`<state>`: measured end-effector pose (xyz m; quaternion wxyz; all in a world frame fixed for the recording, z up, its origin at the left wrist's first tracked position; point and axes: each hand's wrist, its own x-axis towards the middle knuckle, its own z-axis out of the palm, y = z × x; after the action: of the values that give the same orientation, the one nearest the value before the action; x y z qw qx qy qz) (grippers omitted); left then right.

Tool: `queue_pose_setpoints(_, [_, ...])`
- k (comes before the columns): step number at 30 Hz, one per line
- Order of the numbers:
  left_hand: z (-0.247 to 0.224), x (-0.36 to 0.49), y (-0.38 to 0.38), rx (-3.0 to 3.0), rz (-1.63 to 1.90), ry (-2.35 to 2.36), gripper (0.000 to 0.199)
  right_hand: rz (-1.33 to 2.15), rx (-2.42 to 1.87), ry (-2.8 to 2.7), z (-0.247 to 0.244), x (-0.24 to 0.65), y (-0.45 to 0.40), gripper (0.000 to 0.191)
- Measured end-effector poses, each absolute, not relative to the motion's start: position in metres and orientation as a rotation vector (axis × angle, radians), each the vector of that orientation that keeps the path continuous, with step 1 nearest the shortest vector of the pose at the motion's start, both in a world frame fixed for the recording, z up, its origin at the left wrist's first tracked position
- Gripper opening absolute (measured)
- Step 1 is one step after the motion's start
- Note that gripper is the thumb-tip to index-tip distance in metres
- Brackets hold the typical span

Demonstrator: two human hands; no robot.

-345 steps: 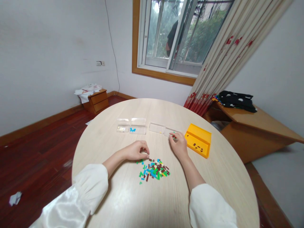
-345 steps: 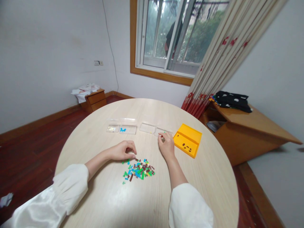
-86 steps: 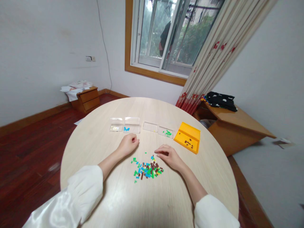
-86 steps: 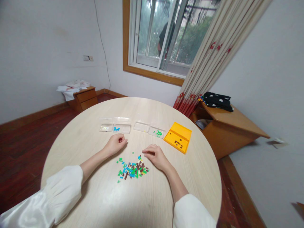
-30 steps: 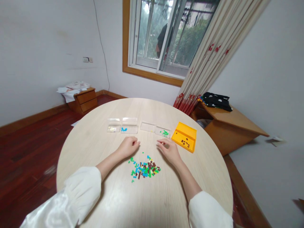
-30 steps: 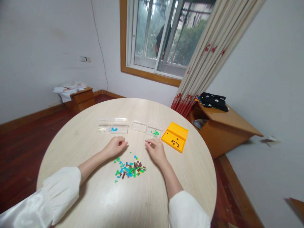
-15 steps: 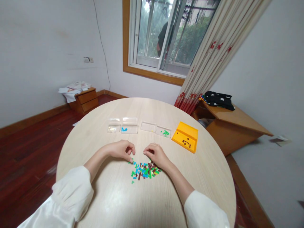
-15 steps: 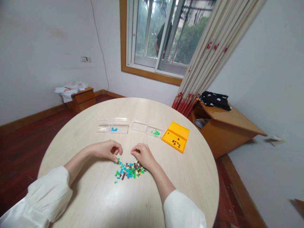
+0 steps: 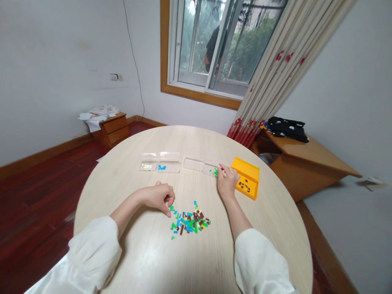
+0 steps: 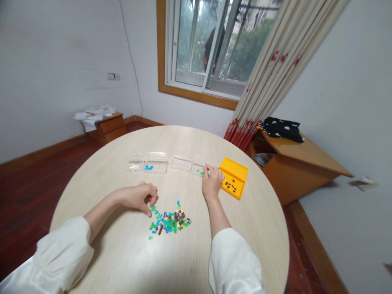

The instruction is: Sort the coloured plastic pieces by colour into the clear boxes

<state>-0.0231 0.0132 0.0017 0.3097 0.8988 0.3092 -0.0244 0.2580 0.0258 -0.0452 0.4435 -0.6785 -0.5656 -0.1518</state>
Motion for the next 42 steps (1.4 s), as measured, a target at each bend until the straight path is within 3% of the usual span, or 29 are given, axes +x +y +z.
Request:
queue_pose_setpoints(25, [-0.013,-0.033,0.026,2.08,0.11,0.686,0.011,-0.287,-1.604,-1.418,-0.048,0.259,0.026,0.031])
queue_pose_setpoints(35, [-0.018,-0.019,0.036,1.603,0.739,1.067,0.023,-0.252,-1.488,-1.563,-0.049,0.248,0.024,0.027])
queue_pose_setpoints(42, [-0.018,-0.019,0.036,1.463,0.86,1.125,0.027,-0.226,-1.486,-1.544,-0.048,0.247,0.023,0.027])
